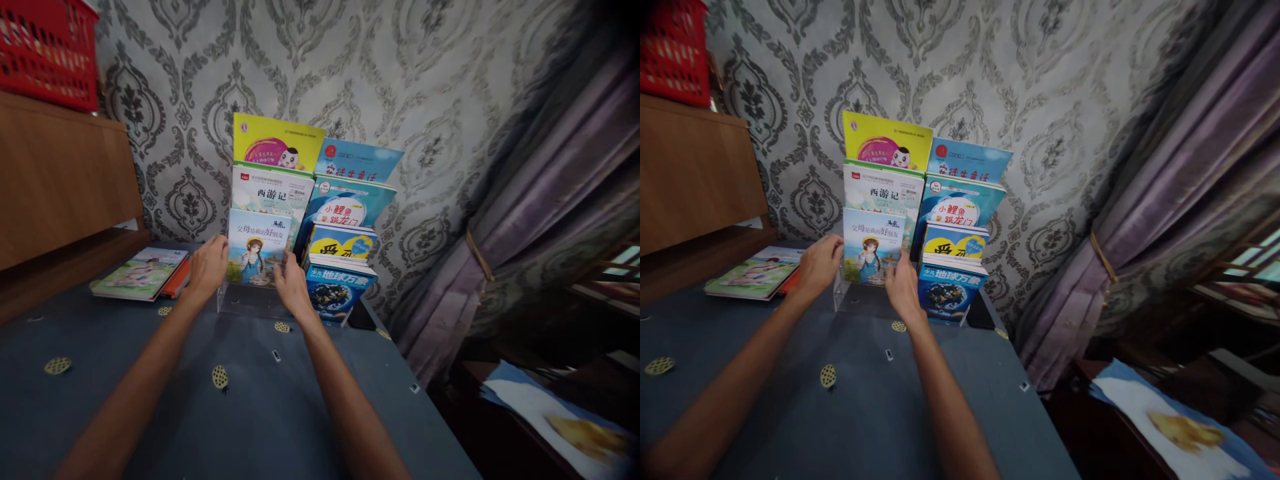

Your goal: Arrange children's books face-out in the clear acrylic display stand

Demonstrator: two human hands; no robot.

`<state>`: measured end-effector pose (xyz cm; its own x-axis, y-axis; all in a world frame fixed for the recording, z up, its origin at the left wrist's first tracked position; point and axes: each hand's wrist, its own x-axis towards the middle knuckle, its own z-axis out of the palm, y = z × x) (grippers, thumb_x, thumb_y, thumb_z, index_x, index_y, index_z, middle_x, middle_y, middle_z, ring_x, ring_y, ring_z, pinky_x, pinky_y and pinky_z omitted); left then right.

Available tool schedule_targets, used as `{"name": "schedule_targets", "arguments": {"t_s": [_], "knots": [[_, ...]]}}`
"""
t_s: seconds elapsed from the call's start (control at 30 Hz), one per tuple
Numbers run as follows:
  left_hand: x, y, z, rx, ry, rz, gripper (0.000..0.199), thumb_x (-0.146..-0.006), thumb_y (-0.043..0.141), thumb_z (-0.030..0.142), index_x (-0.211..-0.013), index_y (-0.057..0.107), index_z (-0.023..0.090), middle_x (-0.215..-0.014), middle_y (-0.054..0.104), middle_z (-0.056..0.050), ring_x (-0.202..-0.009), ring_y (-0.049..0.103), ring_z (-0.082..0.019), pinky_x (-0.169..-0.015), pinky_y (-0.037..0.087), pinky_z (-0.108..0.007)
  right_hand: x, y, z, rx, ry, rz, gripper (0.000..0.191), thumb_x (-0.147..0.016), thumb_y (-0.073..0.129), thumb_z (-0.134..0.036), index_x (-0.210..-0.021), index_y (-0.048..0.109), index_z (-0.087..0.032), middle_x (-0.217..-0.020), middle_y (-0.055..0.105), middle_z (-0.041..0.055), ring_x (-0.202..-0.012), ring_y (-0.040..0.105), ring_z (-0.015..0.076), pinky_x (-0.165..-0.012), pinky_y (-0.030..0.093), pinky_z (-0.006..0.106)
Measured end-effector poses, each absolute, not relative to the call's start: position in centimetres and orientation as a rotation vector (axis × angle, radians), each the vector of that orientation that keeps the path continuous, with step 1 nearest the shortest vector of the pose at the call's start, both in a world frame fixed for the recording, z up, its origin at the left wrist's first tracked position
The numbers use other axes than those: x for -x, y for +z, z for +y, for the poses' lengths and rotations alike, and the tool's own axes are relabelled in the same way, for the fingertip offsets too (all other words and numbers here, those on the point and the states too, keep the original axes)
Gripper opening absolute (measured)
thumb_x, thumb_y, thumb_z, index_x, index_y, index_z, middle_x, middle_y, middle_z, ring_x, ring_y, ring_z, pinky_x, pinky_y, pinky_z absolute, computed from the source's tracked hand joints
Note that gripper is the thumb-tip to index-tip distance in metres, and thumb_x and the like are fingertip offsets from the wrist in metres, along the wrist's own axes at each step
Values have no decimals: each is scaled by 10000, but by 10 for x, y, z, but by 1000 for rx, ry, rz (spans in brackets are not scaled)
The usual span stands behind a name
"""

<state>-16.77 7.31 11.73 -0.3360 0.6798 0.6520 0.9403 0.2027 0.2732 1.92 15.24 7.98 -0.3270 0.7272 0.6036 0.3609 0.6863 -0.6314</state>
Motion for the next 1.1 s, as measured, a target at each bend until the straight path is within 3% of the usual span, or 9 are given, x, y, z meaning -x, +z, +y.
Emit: {"name": "schedule_targets", "arguments": {"t_s": [0.37,0.73,0.93,1.1], "knots": [[161,123,67,1487,-841,-2206,246,-998,473,231,-1214,588,199,-1149,733,-98,-1018,697,-283,-762,459,-341,-19,82,150,849,460,-1959,494,-926,506,-241,-1409,442,-163,-1226,718,159,-1150,695,323,-992,550,494],[168,121,71,1477,-903,-2174,265,-978,466,234,-1201,607,204,-1137,750,-90,-1027,698,-273,-796,494,-337,-17,80,154,805,508,-1930,488,-924,503,-205,-1406,436,-172,-1284,705,154,-1187,689,311,-1010,557,513],[172,124,68,1478,-933,-2198,306,-987,447,226,-1245,602,175,-1156,746,-133,-1073,694,-298,-874,513,-384,-19,84,151,845,500,-1959,463,-939,466,-223,-1387,465,-107,-1263,701,215,-1224,667,340,-1023,544,543],[170,126,67,1475,-962,-2211,325,-990,433,219,-1264,601,168,-1166,744,-142,-1113,683,-303,-930,514,-407,-21,86,149,833,446,-1988,487,-936,451,-235,-1410,482,-131,-1274,701,199,-1211,671,344,-1019,547,548]]}}
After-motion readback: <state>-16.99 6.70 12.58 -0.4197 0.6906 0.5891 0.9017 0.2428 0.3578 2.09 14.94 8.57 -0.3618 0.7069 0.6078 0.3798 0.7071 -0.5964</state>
